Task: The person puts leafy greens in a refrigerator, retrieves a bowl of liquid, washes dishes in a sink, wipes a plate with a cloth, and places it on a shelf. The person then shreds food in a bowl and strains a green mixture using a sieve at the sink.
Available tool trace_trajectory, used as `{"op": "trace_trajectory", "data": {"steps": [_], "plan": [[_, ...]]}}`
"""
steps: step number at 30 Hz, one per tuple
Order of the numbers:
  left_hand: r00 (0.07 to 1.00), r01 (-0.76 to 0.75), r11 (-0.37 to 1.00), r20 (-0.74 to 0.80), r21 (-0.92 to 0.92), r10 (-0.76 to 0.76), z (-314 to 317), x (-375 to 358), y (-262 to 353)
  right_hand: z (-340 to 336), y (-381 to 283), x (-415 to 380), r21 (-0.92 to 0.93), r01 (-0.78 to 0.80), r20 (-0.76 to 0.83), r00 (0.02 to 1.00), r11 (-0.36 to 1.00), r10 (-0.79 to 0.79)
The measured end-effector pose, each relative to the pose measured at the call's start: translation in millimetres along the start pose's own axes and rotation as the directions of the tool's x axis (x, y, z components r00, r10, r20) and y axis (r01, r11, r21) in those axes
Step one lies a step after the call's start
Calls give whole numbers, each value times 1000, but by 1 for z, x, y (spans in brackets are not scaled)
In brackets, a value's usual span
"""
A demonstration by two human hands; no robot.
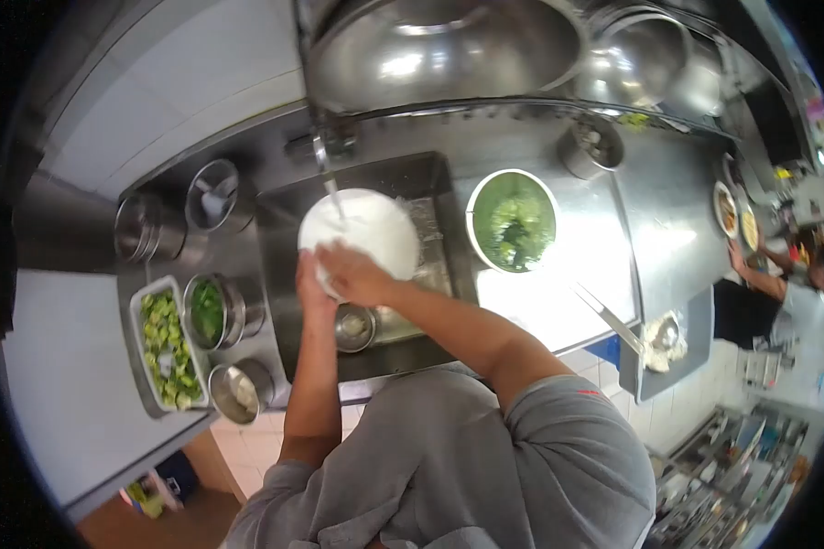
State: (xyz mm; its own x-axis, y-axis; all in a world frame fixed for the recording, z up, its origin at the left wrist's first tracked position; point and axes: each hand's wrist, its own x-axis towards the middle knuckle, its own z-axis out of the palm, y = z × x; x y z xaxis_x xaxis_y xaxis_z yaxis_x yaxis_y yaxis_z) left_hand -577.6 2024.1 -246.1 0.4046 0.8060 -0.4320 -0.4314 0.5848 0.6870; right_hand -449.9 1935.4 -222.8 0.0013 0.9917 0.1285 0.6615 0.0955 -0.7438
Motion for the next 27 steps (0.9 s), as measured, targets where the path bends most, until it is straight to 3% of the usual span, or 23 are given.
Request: {"op": "trace_trajectory", "data": {"steps": [1, 3, 4, 5, 6, 7, 8, 10, 12, 15, 16, 18, 19, 20, 21, 23, 24, 25, 26, 27], "plan": [[1000, 27, 998, -13, -57, -28, -14, 9, -4, -1, -3, -14, 145, 19, 56, 998, 989, -28], [998, -55, 998, 6, -37, 55, -11, 1, 10, -18, -5, -46, 321, -21, 181, 983, 947, -39], [998, -23, 998, -54, -53, 20, 9, -19, 28, -30, 2, -57, 286, -62, 148, 989, 956, 19], [980, -38, 998, -194, 58, 48, 18, -30, 37, -41, 11, -63, 100, -100, 232, 970, 990, 75], [992, -57, 998, -110, 33, 61, -27, -8, 24, -52, 19, -67, -89, -134, 303, 940, 987, 155], [986, -87, 983, -130, 162, 109, -25, -14, 28, -45, 34, -69, -136, -316, 131, 934, 939, 333], [994, -71, 976, -72, 206, 87, -14, -31, 39, -46, 47, -59, -166, -462, 117, 868, 871, 483], [983, -131, 909, -66, 396, 171, 5, -57, 45, -36, 72, -34, -102, -568, -82, 823, 817, 562], [966, -202, 766, -5, 610, 259, -15, -62, 41, -32, 95, 3, 145, -566, -202, 786, 811, 584], [923, -278, 485, 90, 829, 375, -23, -87, 45, -37, 97, 53, 397, -462, -177, 809, 793, 560], [914, -280, 394, 116, 876, 390, -25, -96, 49, -36, 90, 67, 455, -503, -133, 777, 735, 615], [896, -290, 361, 118, 887, 429, -30, -108, 54, -51, 91, 82, 491, -598, 171, 779, 634, 603], [887, -288, 367, 102, 885, 451, -29, -117, 56, -48, 102, 84, 545, -595, 249, 787, 590, 564], [882, -285, 378, 86, 881, 464, -29, -127, 60, -54, 108, 87, 465, -637, 268, 763, 614, 589], [884, -325, 457, 94, 828, 459, -33, -133, 63, -52, 123, 92, 572, -674, 305, 704, 468, 641], [880, -332, 478, 85, 813, 466, -39, -143, 70, -19, 215, 124, 264, -417, 2, 902, 870, 432], [874, -337, 473, 83, 814, 479, -35, -148, 74, -30, 210, 142, 265, -405, 3, 908, 875, 419], [871, -352, 473, 98, 808, 481, -28, -156, 80, -51, 193, 156, 607, -480, 39, 814, 634, 579], [870, -368, 473, 116, 800, 480, -23, -162, 85, -72, 177, 167, 847, -451, 142, 703, 283, 697], [868, -376, 471, 126, 798, 480, -21, -166, 89, -85, 163, 183, 892, -370, 60, 667, 260, 742]]}}
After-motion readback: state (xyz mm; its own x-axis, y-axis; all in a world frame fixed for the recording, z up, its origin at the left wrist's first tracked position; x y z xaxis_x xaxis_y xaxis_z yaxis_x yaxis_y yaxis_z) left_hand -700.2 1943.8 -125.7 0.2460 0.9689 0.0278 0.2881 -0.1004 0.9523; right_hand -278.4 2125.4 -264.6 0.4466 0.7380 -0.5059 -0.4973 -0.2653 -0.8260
